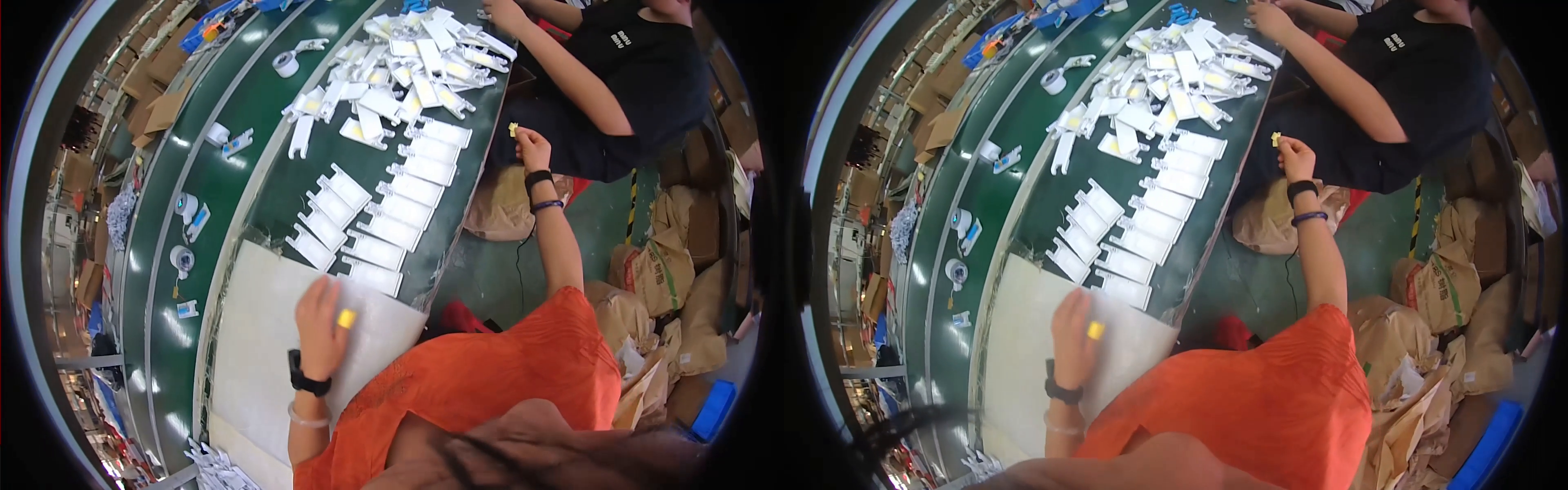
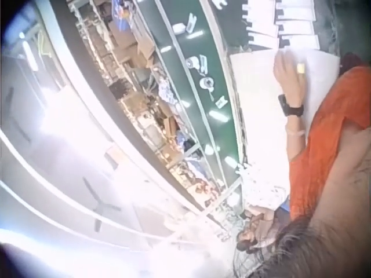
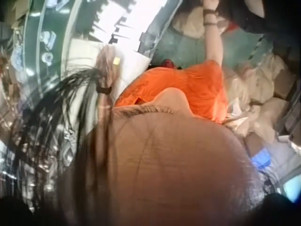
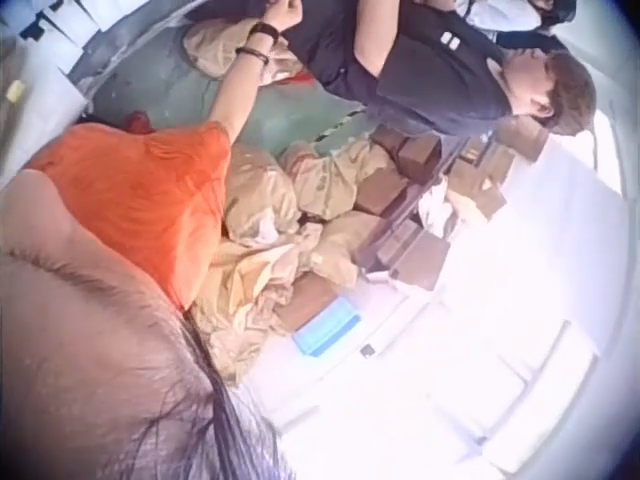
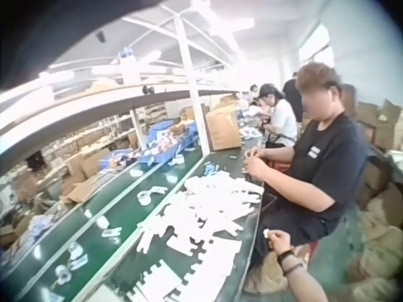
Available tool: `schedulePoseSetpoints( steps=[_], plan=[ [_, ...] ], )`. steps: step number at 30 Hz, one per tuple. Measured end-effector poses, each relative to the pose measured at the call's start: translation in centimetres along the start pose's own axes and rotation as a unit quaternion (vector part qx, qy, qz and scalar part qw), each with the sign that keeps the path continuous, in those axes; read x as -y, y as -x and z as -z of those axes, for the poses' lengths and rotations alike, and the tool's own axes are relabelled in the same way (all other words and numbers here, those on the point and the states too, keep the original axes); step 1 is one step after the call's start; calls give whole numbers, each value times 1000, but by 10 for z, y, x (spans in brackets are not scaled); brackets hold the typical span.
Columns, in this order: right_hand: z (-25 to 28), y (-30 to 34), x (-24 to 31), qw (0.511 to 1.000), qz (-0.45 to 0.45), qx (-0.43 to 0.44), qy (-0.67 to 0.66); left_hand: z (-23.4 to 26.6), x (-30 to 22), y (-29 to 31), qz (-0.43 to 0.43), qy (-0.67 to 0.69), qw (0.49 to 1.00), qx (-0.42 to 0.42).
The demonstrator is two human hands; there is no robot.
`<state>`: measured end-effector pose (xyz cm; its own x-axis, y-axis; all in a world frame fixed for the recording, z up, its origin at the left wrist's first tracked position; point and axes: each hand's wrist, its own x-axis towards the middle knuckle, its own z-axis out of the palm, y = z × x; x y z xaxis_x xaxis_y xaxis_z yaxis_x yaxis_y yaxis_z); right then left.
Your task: Assembling small plastic electronic components on a factory production line.
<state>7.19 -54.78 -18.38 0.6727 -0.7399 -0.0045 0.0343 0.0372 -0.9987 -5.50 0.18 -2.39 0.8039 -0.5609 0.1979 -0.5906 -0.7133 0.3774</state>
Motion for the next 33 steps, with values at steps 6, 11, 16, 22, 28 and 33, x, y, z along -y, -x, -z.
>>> schedulePoseSetpoints(
  steps=[6,11,16,22,28,33],
  plan=[
    [11,-205,-66,958,125,-88,241,-13,-18,0,24,-14,997,70],
    [-52,-189,-32,981,-19,46,-188,-13,-30,14,80,-41,991,99],
    [-29,-73,15,973,189,77,106,-17,-29,4,100,-45,990,89],
    [-58,129,121,963,224,144,-32,-17,-22,2,79,-35,995,46],
    [-103,273,170,689,499,477,220,-21,-20,15,75,11,997,-32],
    [-106,305,155,679,494,480,255,-15,-28,24,53,3,998,-20]
  ],
)
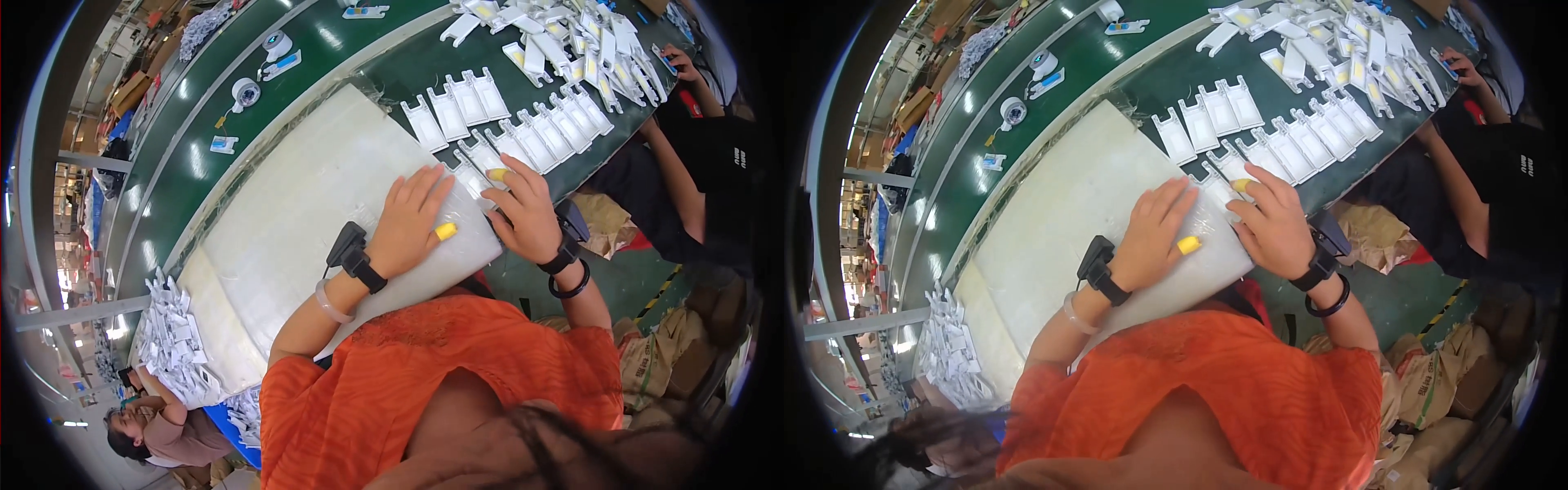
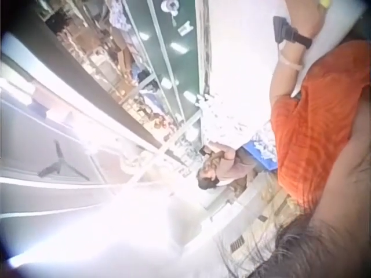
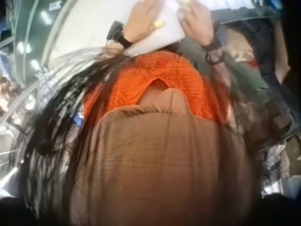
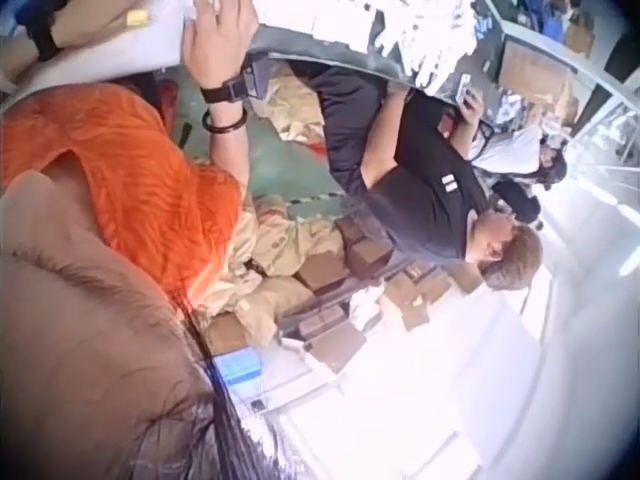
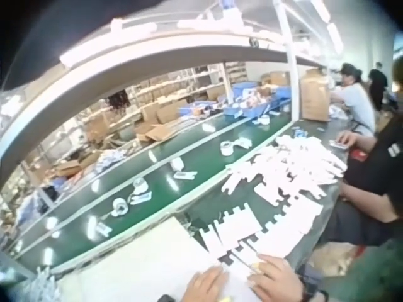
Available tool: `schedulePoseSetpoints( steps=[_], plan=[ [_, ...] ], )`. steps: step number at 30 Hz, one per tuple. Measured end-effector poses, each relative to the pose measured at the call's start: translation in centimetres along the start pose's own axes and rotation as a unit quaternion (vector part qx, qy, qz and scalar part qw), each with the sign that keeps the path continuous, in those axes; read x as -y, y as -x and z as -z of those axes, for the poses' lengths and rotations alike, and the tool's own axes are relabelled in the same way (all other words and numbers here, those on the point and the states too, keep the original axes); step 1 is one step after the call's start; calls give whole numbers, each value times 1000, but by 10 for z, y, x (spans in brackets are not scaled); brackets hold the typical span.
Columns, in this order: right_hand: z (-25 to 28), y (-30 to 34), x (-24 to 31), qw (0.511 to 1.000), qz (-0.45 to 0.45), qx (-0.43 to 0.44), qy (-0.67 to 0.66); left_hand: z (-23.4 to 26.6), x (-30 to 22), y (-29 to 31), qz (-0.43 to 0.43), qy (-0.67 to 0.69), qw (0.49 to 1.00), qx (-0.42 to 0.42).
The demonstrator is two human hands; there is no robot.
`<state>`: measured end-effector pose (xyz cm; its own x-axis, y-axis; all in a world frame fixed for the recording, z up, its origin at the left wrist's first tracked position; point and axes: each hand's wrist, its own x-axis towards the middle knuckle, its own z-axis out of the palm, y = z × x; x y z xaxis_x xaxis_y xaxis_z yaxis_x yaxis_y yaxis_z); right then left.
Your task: Assembling small plastic electronic components on a factory production line.
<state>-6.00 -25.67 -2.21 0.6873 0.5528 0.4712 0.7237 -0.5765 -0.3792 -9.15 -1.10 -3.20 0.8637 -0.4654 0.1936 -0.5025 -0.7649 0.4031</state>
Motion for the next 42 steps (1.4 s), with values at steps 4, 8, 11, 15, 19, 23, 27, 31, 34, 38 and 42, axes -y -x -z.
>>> schedulePoseSetpoints(
  steps=[4,8,11,15,19,23,27,31,34,38,42],
  plan=[
    [-3,13,-4,1000,-21,-12,13,0,1,11,-22,-28,999,22],
    [-5,16,-8,1000,-11,-15,25,4,1,18,-16,-39,999,32],
    [-4,13,-11,999,-15,-14,33,4,0,17,-19,-44,998,32],
    [-5,15,-21,999,-34,-9,38,5,-1,15,-20,-55,997,46],
    [-8,14,-26,998,-49,-29,36,6,-4,6,-7,-49,997,59],
    [-14,15,-30,997,-69,-34,0,3,-15,-1,3,-84,995,61],
    [-17,19,-34,996,-76,-36,-34,5,-13,-1,12,-89,992,89],
    [-11,15,-27,994,-78,-70,-39,13,-17,-12,20,-88,991,97],
    [-15,26,-6,989,-82,-115,-41,14,-11,-29,30,-66,993,89],
    [-21,36,16,993,-93,-62,-39,8,-9,-41,-22,-170,984,43],
    [-24,40,16,992,-82,-64,-78,9,-1,-42,-42,-160,986,31]
  ],
)
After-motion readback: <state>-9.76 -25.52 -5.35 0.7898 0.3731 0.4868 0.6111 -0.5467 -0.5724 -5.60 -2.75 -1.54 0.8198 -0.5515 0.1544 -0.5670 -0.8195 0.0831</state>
